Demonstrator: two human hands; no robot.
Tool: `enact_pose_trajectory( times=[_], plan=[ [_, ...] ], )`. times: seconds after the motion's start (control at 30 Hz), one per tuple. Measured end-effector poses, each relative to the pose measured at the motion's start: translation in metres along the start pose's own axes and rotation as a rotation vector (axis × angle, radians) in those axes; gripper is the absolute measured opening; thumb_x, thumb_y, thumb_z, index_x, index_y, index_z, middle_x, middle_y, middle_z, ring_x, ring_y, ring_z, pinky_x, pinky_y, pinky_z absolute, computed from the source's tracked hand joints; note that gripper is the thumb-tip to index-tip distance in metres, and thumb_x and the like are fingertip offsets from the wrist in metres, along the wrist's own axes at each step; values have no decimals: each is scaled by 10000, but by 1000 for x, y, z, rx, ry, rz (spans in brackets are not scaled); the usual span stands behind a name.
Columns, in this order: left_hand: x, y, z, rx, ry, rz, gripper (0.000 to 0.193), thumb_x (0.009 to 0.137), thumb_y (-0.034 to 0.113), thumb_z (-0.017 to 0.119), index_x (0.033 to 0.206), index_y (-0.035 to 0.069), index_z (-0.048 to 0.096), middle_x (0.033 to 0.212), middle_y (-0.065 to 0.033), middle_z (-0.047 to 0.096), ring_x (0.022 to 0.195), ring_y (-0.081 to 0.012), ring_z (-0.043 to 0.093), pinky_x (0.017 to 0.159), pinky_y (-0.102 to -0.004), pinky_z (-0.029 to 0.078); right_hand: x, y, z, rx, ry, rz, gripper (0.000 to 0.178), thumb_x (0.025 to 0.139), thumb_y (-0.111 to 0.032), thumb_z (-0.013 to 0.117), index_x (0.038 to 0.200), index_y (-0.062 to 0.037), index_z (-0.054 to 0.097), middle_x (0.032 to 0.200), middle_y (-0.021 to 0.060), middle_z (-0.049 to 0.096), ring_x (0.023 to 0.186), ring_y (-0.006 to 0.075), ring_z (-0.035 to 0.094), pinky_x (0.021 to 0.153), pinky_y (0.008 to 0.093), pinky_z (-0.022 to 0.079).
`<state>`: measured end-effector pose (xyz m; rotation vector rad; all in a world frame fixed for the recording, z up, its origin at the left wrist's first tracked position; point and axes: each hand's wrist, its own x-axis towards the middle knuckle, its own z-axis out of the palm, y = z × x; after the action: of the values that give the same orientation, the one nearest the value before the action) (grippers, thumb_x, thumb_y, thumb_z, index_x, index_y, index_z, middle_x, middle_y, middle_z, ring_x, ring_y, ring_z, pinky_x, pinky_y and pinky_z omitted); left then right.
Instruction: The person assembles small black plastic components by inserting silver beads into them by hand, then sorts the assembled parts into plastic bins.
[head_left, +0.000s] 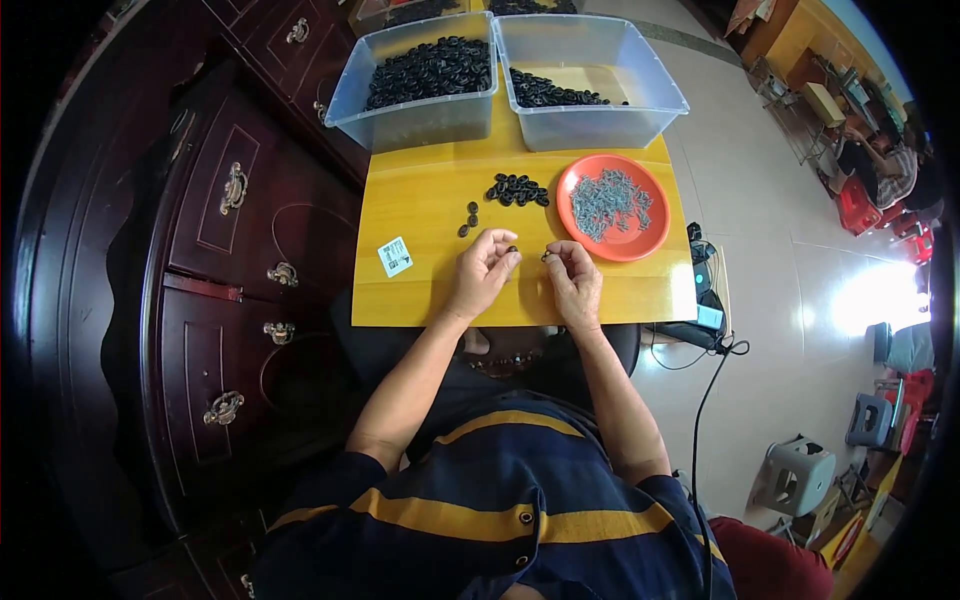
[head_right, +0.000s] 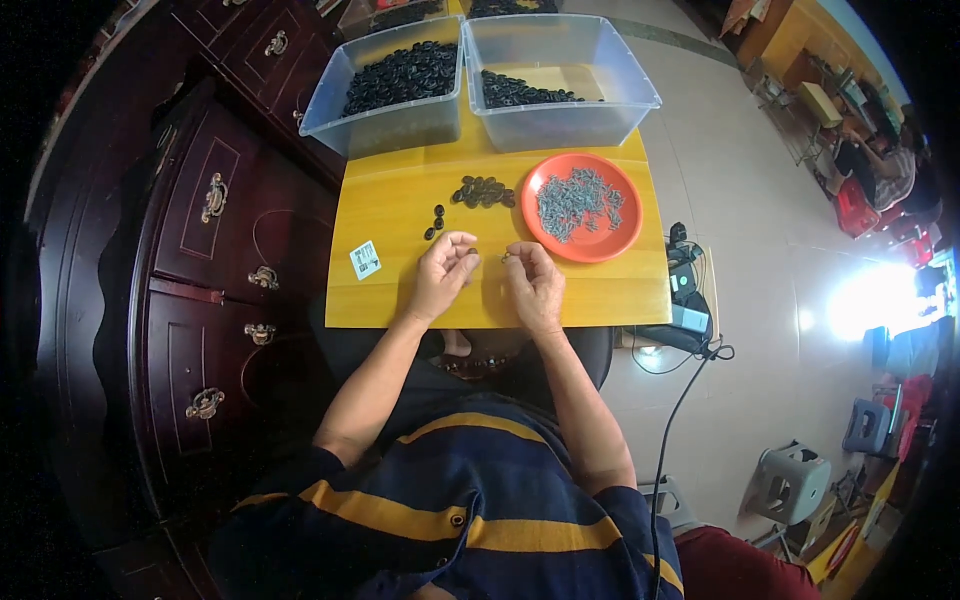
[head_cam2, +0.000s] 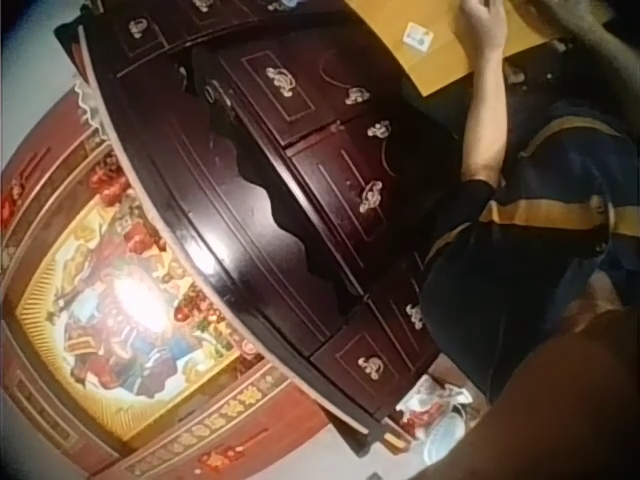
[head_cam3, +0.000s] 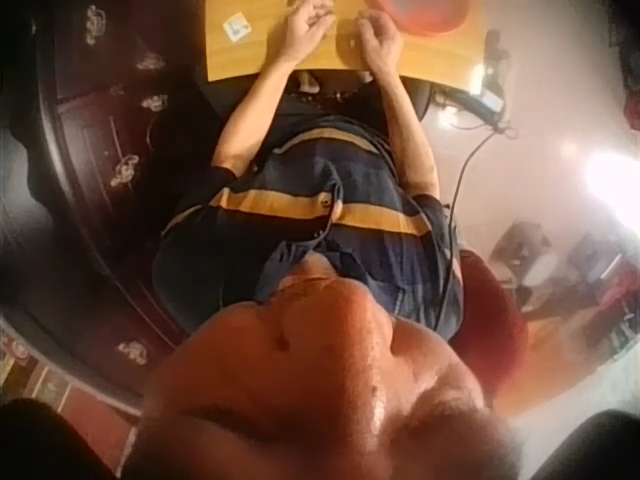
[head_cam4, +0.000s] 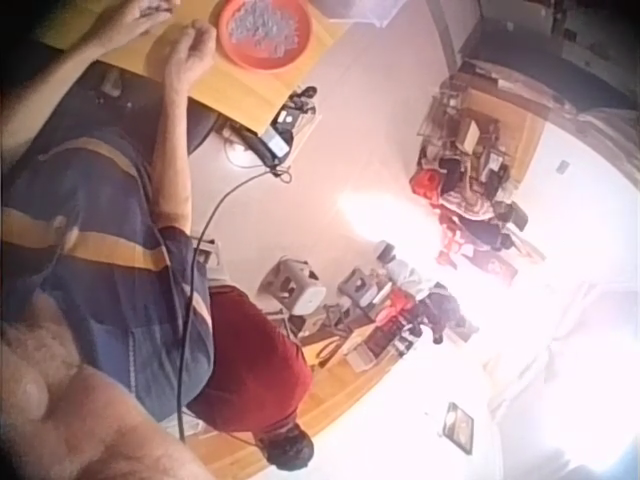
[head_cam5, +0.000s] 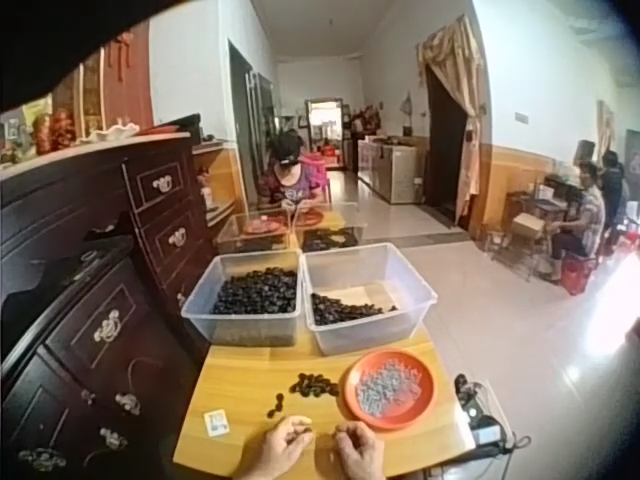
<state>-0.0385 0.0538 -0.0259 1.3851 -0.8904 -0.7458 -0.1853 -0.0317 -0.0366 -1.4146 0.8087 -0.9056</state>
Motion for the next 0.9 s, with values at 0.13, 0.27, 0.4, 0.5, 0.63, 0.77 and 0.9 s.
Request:
enact_pose_trajectory(
  times=[0.13, 0.27, 0.4, 0.5, 0.63, 0.77, 0.9],
  plan=[
    [-4, -13, -1, -41, -25, 12, 203, 931, 20, 640, 1124, 24, 577, 837, 10, 613, 672, -34, 554, 608, -201, 481, 2, 6, 2, 58, 16, -9, 128, 933, -69, 611, 1036, 3, 631, 848, -6, 645, 731, 41, 563, 667, 230, 492],
    [-3, -14, -1, -99, -115, 32, 246, 922, -2, 642, 1160, 24, 585, 895, 13, 623, 723, -34, 573, 647, -196, 498, 3, 13, -1, 58, 7, -9, 122, 933, -69, 614, 1028, 6, 630, 843, -15, 645, 728, 33, 563, 667, 225, 491],
    [-3, -13, 0, -55, -136, 18, 265, 912, -17, 643, 1169, 25, 594, 917, 20, 628, 782, -32, 584, 692, -194, 507, 3, 10, 0, 46, -35, -23, 110, 932, -68, 617, 1012, 6, 634, 815, -23, 641, 726, 31, 573, 666, 224, 490],
    [-4, -13, 1, -28, -128, 50, 266, 907, -18, 646, 1165, 24, 597, 928, 20, 630, 791, -29, 582, 711, -190, 501, -1, 2, 0, 90, -67, -26, 101, 930, -67, 618, 1001, 3, 637, 806, -18, 641, 725, 36, 577, 666, 223, 492],
    [-5, -12, 1, -27, -122, 58, 263, 907, -13, 649, 1162, 23, 596, 920, 20, 622, 789, -27, 579, 721, -189, 496, 0, 4, -1, 58, -73, -37, 94, 930, -64, 618, 996, 1, 636, 808, -16, 641, 724, 37, 578, 665, 222, 493],
    [-4, -9, -1, -99, -103, 23, 225, 890, -28, 610, 1109, 25, 596, 874, 27, 593, 743, -24, 549, 671, -187, 471, 0, 6, 0, 54, -57, -59, 89, 931, -61, 613, 992, 0, 636, 809, -18, 644, 721, 37, 579, 666, 223, 494],
    [-4, -5, -8, -129, -101, -53, 184, 870, -21, 559, 1046, 24, 585, 811, 34, 568, 666, -26, 507, 609, -185, 429, 1, 9, -1, 42, -45, -68, 88, 930, -60, 611, 990, -1, 637, 808, -20, 646, 720, 38, 582, 670, 227, 498]
  ],
)
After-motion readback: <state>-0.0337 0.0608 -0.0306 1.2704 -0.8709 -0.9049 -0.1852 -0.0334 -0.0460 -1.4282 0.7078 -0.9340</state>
